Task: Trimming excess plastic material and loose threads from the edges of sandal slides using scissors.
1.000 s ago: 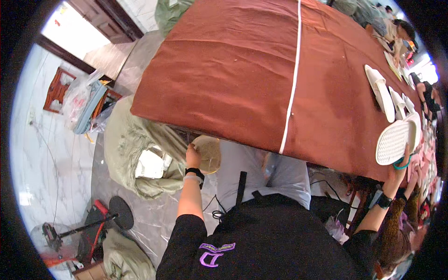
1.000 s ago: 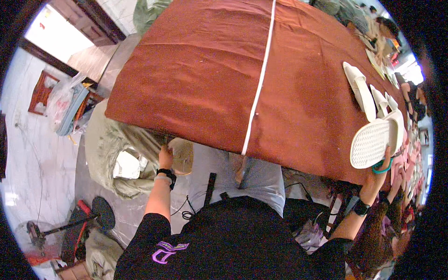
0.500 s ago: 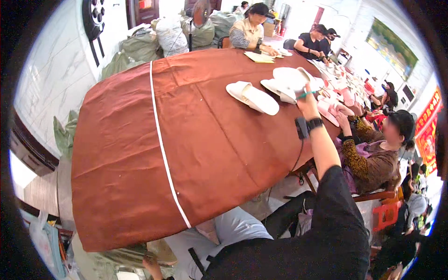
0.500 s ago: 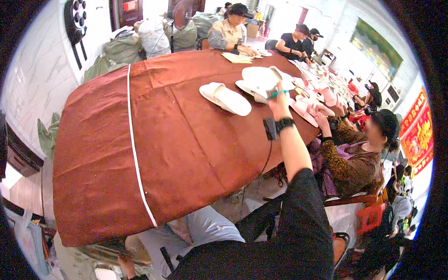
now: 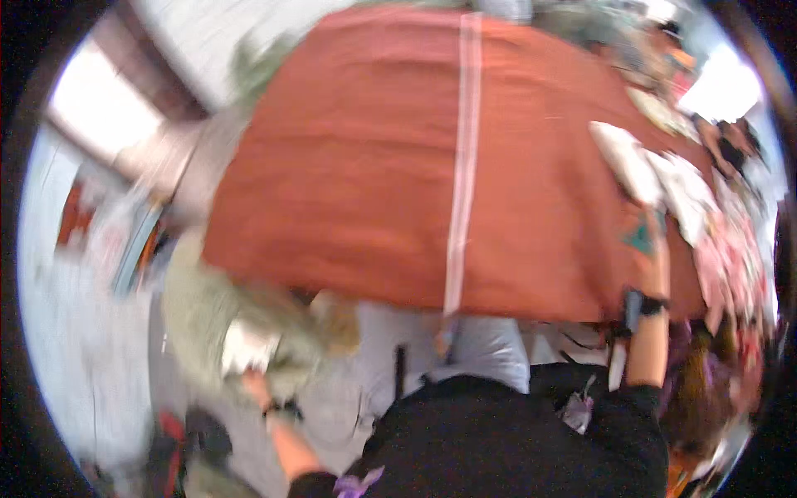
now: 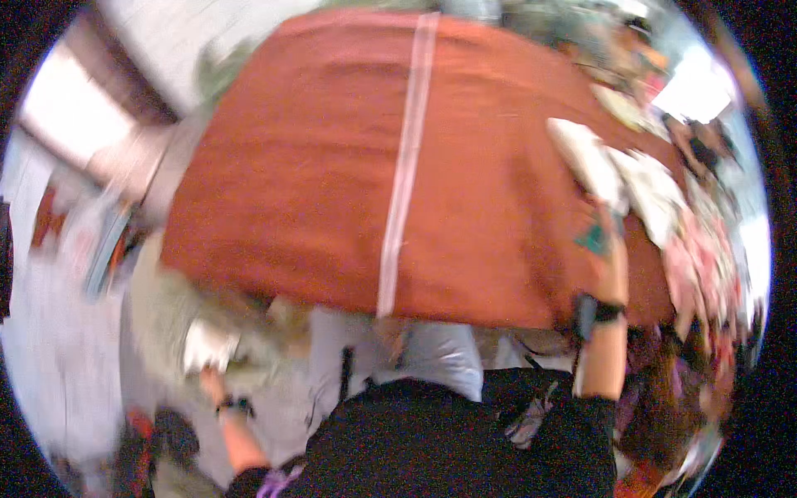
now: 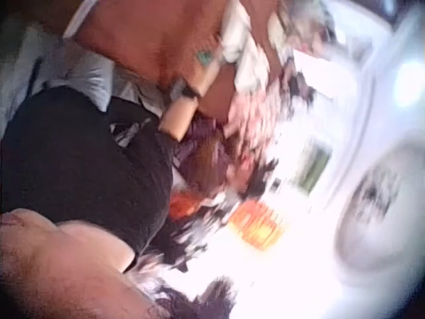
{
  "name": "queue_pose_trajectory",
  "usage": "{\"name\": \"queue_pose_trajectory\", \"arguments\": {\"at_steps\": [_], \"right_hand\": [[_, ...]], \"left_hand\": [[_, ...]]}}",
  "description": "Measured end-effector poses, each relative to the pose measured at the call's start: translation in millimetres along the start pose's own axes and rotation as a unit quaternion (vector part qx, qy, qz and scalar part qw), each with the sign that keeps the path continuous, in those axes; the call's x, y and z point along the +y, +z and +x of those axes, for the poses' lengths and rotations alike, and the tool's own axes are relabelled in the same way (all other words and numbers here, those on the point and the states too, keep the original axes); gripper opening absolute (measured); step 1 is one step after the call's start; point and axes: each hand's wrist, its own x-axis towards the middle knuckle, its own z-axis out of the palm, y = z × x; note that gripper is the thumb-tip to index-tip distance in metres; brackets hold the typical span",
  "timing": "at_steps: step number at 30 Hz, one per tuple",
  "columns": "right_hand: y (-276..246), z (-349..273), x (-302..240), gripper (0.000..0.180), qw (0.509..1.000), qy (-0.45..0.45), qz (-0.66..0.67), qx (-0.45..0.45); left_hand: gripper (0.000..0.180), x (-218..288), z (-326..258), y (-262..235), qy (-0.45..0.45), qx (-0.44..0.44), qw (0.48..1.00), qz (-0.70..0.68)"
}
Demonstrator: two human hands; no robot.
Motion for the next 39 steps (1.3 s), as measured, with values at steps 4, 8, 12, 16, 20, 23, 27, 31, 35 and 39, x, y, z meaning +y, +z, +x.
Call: {"name": "queue_pose_trajectory", "arguments": {"at_steps": [4,8,12,16,20,23,27,31,35,39], "right_hand": [[16,-23,-22,0.062,0.960,0.195,0.202,-0.006],[20,-51,-23,0.070,0.950,0.172,0.195,-0.171],[12,-71,-21,0.074,0.962,0.177,0.151,-0.140],[11,-85,-30,0.071,0.958,0.210,0.195,-0.023],[1,-104,-42,0.066,0.964,0.200,0.173,0.020],[21,-117,-58,0.064,0.968,0.202,0.151,0.023],[30,-108,-45,0.061,0.954,0.241,0.173,-0.028],[44,-113,-48,0.057,0.960,0.238,0.147,-0.005],[47,-113,-48,0.059,0.962,0.230,0.145,-0.005],[49,-110,-32,0.063,0.962,0.209,0.158,-0.072]], "left_hand": [[0.034,12,14,47,0.007,0.069,0.997,0.023],[0.053,2,14,46,-0.111,0.095,0.988,0.051],[0.070,10,36,47,-0.223,0.161,0.938,-0.211],[0.075,30,63,43,-0.236,0.122,0.897,-0.354],[0.058,76,90,61,-0.300,0.027,0.873,-0.384],[0.056,83,118,66,-0.345,0.009,0.827,-0.444],[0.056,58,152,31,-0.327,0.084,0.867,-0.367],[0.064,66,136,50,-0.256,0.087,0.836,-0.478],[0.042,86,102,55,-0.199,0.082,0.839,-0.499],[0.036,77,44,46,-0.178,0.072,0.875,-0.444]]}}
